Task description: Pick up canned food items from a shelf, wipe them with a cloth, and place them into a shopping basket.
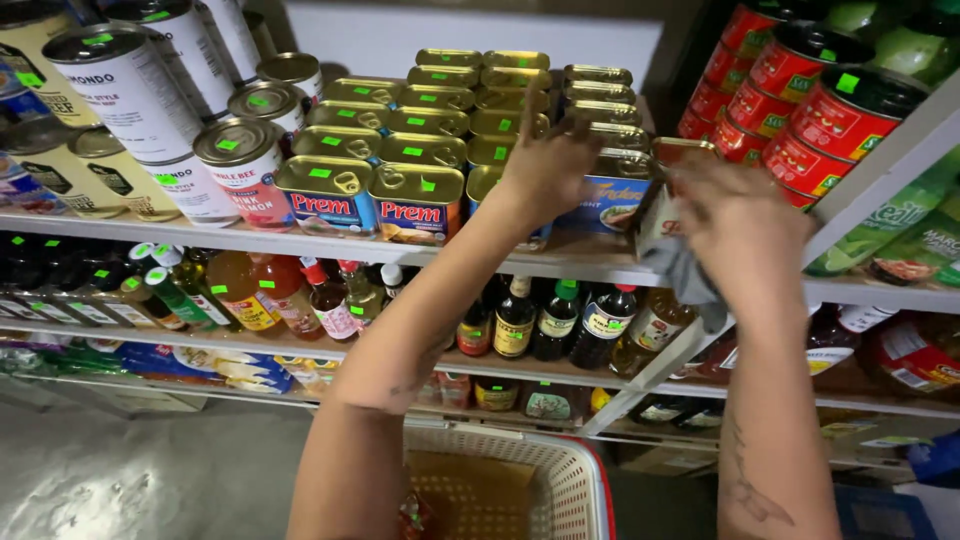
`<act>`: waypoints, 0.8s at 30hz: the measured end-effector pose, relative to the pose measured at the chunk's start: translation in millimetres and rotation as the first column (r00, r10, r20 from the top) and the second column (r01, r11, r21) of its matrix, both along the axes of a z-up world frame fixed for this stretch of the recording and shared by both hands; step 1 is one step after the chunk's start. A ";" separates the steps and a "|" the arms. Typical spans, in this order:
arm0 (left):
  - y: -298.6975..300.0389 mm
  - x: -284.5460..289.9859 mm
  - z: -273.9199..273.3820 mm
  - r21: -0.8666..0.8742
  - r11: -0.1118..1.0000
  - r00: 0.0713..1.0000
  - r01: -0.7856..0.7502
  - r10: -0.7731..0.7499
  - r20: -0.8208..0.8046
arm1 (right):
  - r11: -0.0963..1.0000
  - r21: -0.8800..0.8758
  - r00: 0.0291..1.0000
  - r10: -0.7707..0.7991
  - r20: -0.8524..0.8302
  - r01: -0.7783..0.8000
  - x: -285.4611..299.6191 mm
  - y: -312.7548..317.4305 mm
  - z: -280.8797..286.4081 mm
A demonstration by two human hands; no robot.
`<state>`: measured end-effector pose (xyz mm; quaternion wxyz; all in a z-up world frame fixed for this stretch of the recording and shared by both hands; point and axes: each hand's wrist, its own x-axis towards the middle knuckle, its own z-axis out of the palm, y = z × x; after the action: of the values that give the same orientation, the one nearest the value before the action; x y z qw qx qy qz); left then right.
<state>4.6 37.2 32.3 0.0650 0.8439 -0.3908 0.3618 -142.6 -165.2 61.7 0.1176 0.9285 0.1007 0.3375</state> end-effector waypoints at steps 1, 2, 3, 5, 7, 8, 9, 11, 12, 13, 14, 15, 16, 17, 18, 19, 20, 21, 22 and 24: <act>0.4 1.7 -1.1 -0.017 0.995 0.995 -0.103 0.103 -0.015 | 0.998 -0.009 0.985 -0.057 0.162 0.059 -7.8 -6.5 -1.8; 0.7 3.4 -2.3 -0.032 0.978 0.978 -0.206 0.205 -0.031 | 0.993 -0.008 0.941 -0.111 0.320 0.120 -15.6 -13.1 -3.6; 0.5 1.5 -3.5 -0.032 0.978 0.979 -0.205 0.204 -0.031 | 0.993 -0.009 0.941 -0.112 0.319 0.121 -14.7 -15.9 -7.4; 0.6 -2.8 -7.2 -0.057 0.959 0.959 -0.279 0.274 -0.076 | 0.992 -0.007 0.950 -0.115 0.289 0.122 -13.6 -21.3 -15.9; -1.9 -4.0 -10.1 -0.121 0.966 0.971 -0.229 0.218 -0.093 | 0.995 0.055 0.972 -0.087 0.217 0.077 -10.0 -18.7 -23.5; -3.0 -4.2 -11.6 -0.188 0.966 0.981 -0.179 0.162 -0.104 | 0.992 0.120 0.987 -0.053 0.148 0.035 -7.6 -17.4 -27.3; -4.0 -3.5 -12.7 -0.188 0.965 0.981 -0.181 0.163 -0.107 | 0.992 0.119 0.988 -0.052 0.145 0.035 -9.3 -16.3 -26.3; -6.5 -2.5 -16.5 -0.206 0.961 0.983 -0.184 0.177 -0.053 | 0.996 0.085 0.985 -0.035 0.171 0.020 -13.5 -14.2 -25.7; -7.2 -3.7 -17.9 -0.203 0.962 0.983 -0.184 0.176 -0.060 | 0.996 0.086 0.986 -0.036 0.164 0.022 -12.7 -15.4 -27.5; -8.1 -4.8 -19.2 -0.248 0.957 0.988 -0.152 0.157 0.002 | 0.996 0.087 0.984 -0.035 0.173 0.020 -12.0 -16.8 -29.2; -8.9 -6.0 -20.5 -0.290 0.950 0.988 -0.116 0.140 0.065 | 0.996 0.087 0.983 -0.034 0.181 0.019 -11.4 -18.0 -31.0; -10.4 -7.0 -22.0 -0.290 0.950 0.988 -0.118 0.141 0.059 | 0.996 0.086 0.984 -0.033 0.175 0.019 -11.7 -17.1 -31.0; -11.7 -8.0 -23.4 -0.280 0.950 0.981 -0.135 0.168 0.096 | 0.997 0.076 0.976 -0.019 0.215 0.003 -12.0 -16.0 -31.1; -12.4 -8.7 -24.3 -0.271 0.950 0.972 -0.153 0.195 0.135 | 0.998 0.066 0.967 -0.003 0.257 -0.015 -11.8 -14.4 -30.9; -13.7 -8.0 -23.2 -0.270 0.950 0.972 -0.157 0.197 0.130 | 0.998 0.066 0.968 0.000 0.252 -0.017 -9.9 -18.1 -32.9; -14.0 -8.1 -23.8 -0.279 0.950 0.969 -0.138 0.187 0.159 | 0.999 0.049 0.966 -0.010 0.259 -0.003 -8.2 -21.2 -35.9; -13.7 -7.5 -25.2 -0.288 0.950 0.966 -0.119 0.178 0.187 | 0.999 0.033 0.964 -0.019 0.266 0.011 -5.8 -23.8 -39.6; -13.7 -3.9 -28.3 -0.290 0.947 0.968 -0.136 0.189 0.166 | 1.000 0.028 0.969 -0.007 0.245 0.000 -4.2 -30.5 -42.4; -12.9 0.6 -33.1 -0.263 0.955 0.965 -0.133 0.186 0.186 | 0.998 -0.047 0.957 -0.019 0.288 0.034 -1.6 -36.6 -46.6; -9.7 -9.0 -39.9 -0.235 0.959 0.967 -0.159 0.200 0.161 | 0.991 -0.127 0.957 -0.006 0.289 0.044 3.4 -55.3 -59.0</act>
<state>-4.4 27.5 -7.6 0.0886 0.8268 -0.2740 0.4832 -139.2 -220.5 2.7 0.1967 0.8609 0.0929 0.4600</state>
